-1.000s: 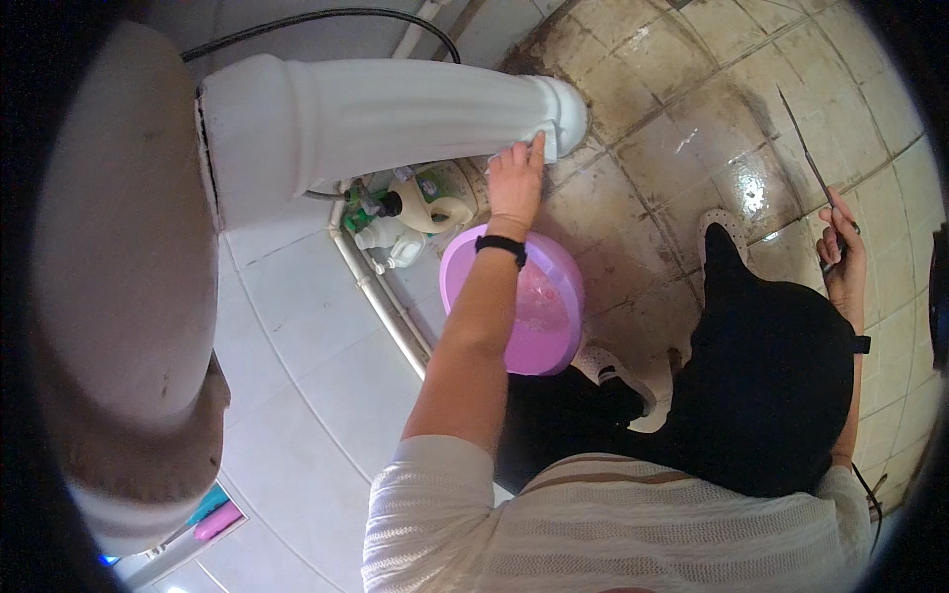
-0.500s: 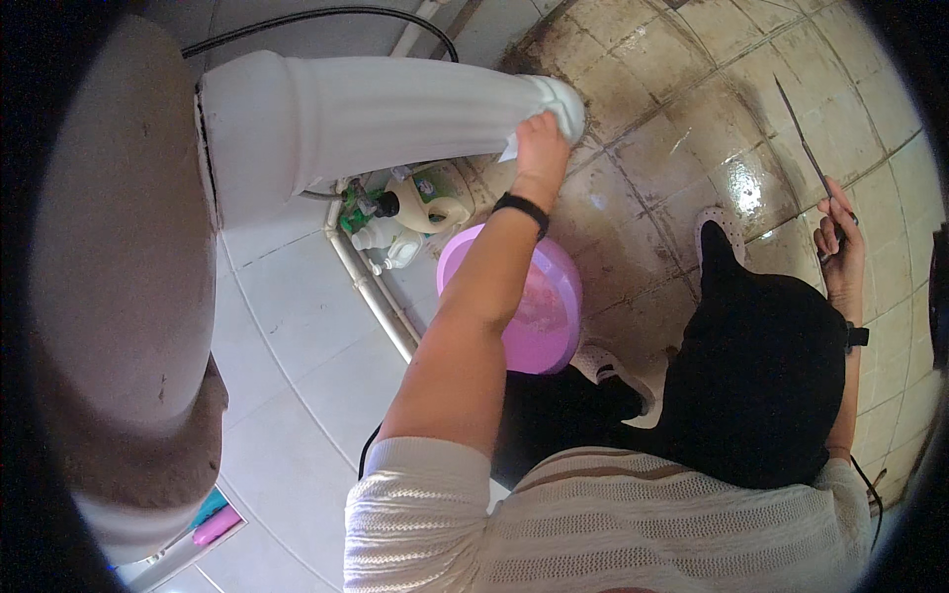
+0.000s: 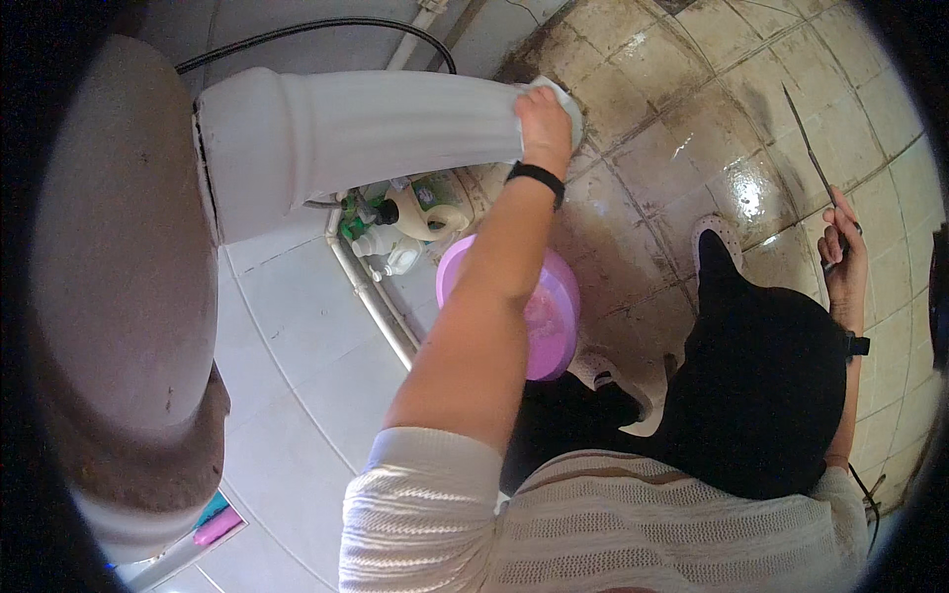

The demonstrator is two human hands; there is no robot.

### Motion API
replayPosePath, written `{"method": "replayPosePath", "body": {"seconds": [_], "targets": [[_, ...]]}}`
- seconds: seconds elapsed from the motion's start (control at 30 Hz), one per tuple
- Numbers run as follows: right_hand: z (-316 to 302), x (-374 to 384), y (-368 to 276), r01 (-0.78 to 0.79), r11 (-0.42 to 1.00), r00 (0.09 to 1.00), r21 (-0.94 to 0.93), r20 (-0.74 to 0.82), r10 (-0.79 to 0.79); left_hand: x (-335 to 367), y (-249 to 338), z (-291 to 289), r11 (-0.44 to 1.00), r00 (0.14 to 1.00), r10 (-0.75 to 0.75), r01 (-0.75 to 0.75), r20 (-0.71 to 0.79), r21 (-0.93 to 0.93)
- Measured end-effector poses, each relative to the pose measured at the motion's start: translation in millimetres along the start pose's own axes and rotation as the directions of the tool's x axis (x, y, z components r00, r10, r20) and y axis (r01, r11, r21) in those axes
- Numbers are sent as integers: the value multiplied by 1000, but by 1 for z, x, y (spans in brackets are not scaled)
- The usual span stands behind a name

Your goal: The person cleans the base of a sink pedestal using a wet cloth and a small scraper tool, repeatedly dipping the cloth into a purple basin of water.

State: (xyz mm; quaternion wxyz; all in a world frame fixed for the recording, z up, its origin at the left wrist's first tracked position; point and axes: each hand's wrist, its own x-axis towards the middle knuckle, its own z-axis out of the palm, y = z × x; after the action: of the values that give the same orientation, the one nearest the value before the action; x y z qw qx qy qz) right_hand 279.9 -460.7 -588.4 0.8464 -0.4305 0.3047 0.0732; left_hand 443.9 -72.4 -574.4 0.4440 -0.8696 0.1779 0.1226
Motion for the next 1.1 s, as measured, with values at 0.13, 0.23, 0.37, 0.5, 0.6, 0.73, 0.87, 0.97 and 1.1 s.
{"method": "replayPosePath", "body": {"seconds": [0.13, 0.23, 0.37, 0.5, 0.6, 0.73, 0.87, 0.97, 1.1], "targets": [[-4, 4, 5, -23, 997, 1000, 70, 20, 22, 6, -29, -12, 1000, 1000, -22, 22, -4, 16], [5, 2, 3, -28, 997, 1000, 71, -8, 29, 3, -28, -20, 999, 1000, -3, 3, 7, 39], [10, -2, 1, -45, 998, 999, 42, 29, 44, -12, -1, 12, 997, 997, 68, -68, 23, -26], [-4, 3, 3, -18, 999, 1000, 44, 5, 17, -33, 15, 22, 995, 997, 73, -71, 28, -66], [-9, 5, 7, -24, 998, 1000, 63, -8, 24, -44, -2, 14, 992, 993, 119, -118, 19, -52], [-2, 5, 8, -43, 994, 999, 102, 26, 41, -53, -42, -4, 992, 986, 125, -125, -115, 3], [6, 4, 9, -68, 991, 994, 112, 94, 58, -47, -99, -48, 999, 961, -40, 42, -275, 2], [7, 3, 8, -44, 991, 998, 129, 60, 36, -30, -153, -99, 966, 945, -182, 223, -273, 128], [5, 4, 11, -19, 990, 996, 140, 92, 6, -33, -191, -128, 941, 962, -206, 244, -178, 233]]}}
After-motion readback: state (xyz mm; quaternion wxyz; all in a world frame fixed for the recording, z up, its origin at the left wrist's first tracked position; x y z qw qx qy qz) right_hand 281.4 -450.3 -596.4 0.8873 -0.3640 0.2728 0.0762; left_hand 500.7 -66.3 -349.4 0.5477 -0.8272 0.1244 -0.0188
